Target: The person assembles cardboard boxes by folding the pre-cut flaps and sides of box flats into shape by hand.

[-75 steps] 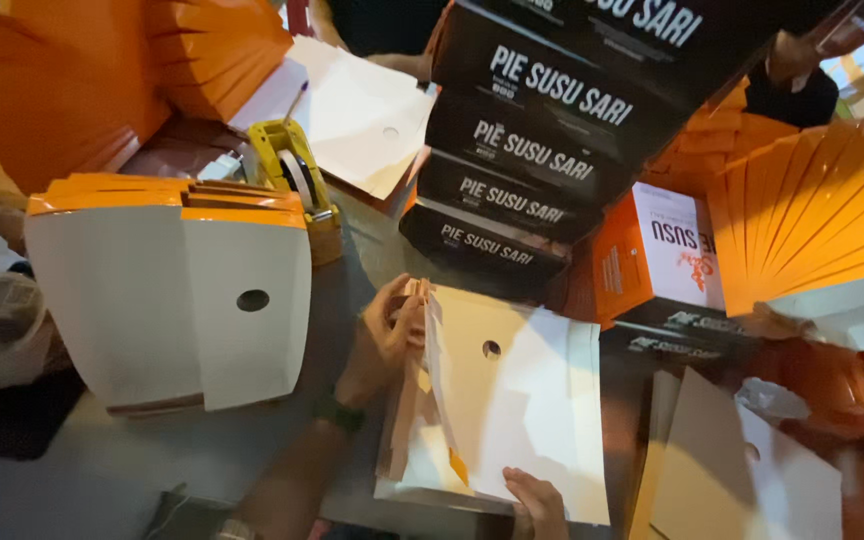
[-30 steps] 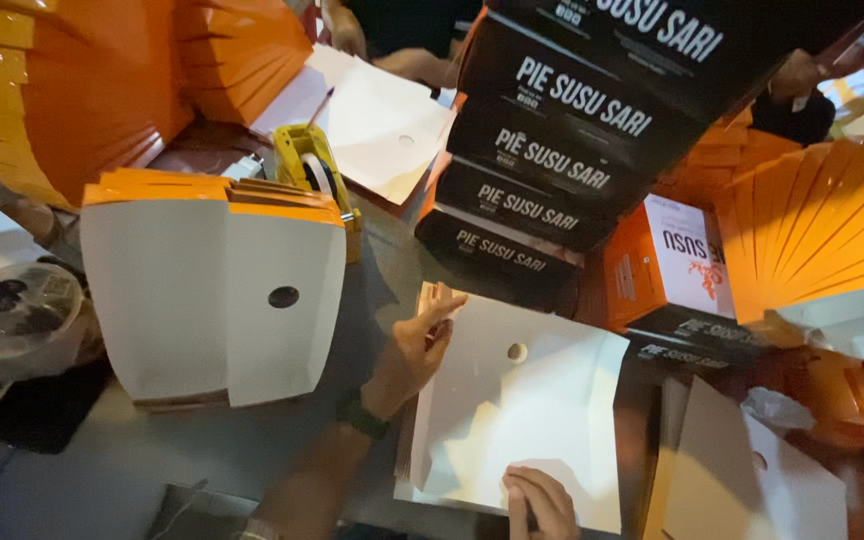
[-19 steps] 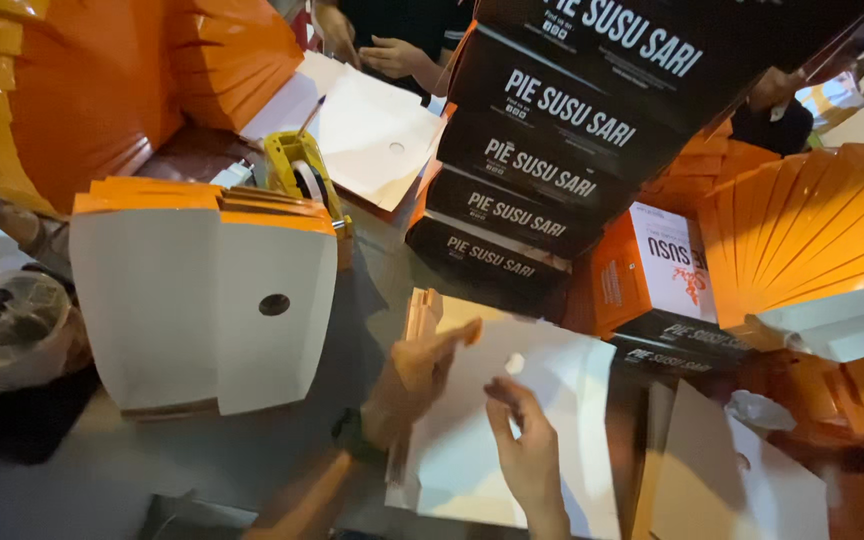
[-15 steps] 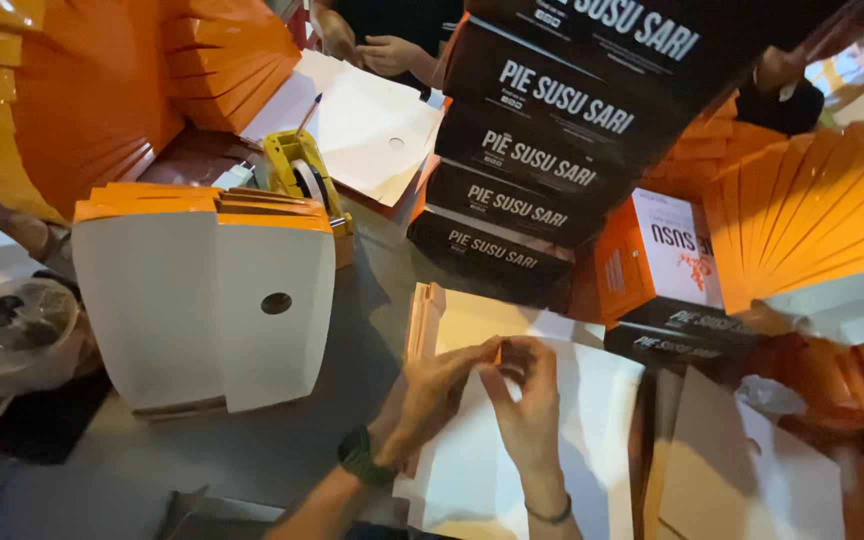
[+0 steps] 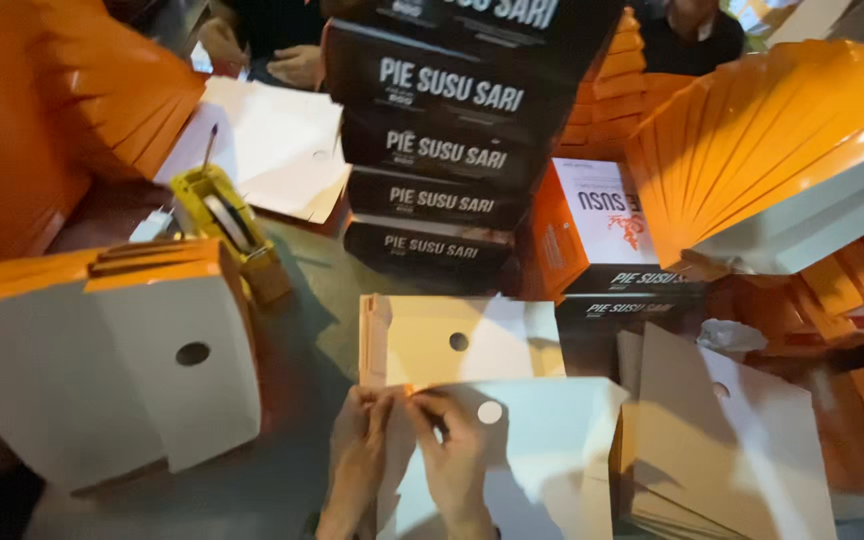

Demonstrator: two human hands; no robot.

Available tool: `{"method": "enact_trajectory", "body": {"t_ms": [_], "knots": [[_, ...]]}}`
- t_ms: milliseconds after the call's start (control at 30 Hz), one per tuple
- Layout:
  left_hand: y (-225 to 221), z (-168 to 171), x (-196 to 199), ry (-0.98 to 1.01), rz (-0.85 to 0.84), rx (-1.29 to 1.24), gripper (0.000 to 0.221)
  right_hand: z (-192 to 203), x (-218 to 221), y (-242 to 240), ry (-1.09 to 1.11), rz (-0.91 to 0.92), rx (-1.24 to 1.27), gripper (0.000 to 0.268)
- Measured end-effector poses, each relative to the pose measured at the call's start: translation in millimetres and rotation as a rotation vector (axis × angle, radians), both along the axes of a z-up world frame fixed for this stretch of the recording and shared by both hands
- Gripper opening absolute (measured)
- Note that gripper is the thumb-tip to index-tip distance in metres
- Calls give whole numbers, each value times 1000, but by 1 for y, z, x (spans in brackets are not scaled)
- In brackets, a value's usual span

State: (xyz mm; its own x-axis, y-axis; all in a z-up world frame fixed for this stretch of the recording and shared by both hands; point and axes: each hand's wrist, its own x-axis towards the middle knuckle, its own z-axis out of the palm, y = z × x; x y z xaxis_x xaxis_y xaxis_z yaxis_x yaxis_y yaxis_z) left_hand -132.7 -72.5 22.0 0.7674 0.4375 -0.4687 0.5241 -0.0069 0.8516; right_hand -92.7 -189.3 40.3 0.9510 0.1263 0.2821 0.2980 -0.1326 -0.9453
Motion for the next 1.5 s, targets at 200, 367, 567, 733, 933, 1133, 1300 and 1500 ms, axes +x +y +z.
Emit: {"method": "enact_trajectory", "body": {"t_ms": [200,367,567,733,933,1133,1300,1500], "knots": [[-5,38,-4,-454,233,-70,23,5,-8,-3,-171,-83,-73,8],[-1,51,-1,-188,92,17,33,4,-6,-4,-200,-64,-30,8],[12,6,4,-519,-140,239,14,11,-4,-1,-257,-56,-52,5],[20,28,5,-223,-190,467,22,-8,0,2,-246,-19,-4,5],[33,38,10,-183,-315,335,23,-20,0,1,-219,-45,-9,6],[37,29,10,-268,-331,368,16,-21,1,0,-204,-39,-13,5],[39,29,9,-264,-326,315,17,-11,1,0,-249,-25,-13,4],[40,25,10,-48,-358,341,20,-16,-2,-8,-201,11,-6,4]]}}
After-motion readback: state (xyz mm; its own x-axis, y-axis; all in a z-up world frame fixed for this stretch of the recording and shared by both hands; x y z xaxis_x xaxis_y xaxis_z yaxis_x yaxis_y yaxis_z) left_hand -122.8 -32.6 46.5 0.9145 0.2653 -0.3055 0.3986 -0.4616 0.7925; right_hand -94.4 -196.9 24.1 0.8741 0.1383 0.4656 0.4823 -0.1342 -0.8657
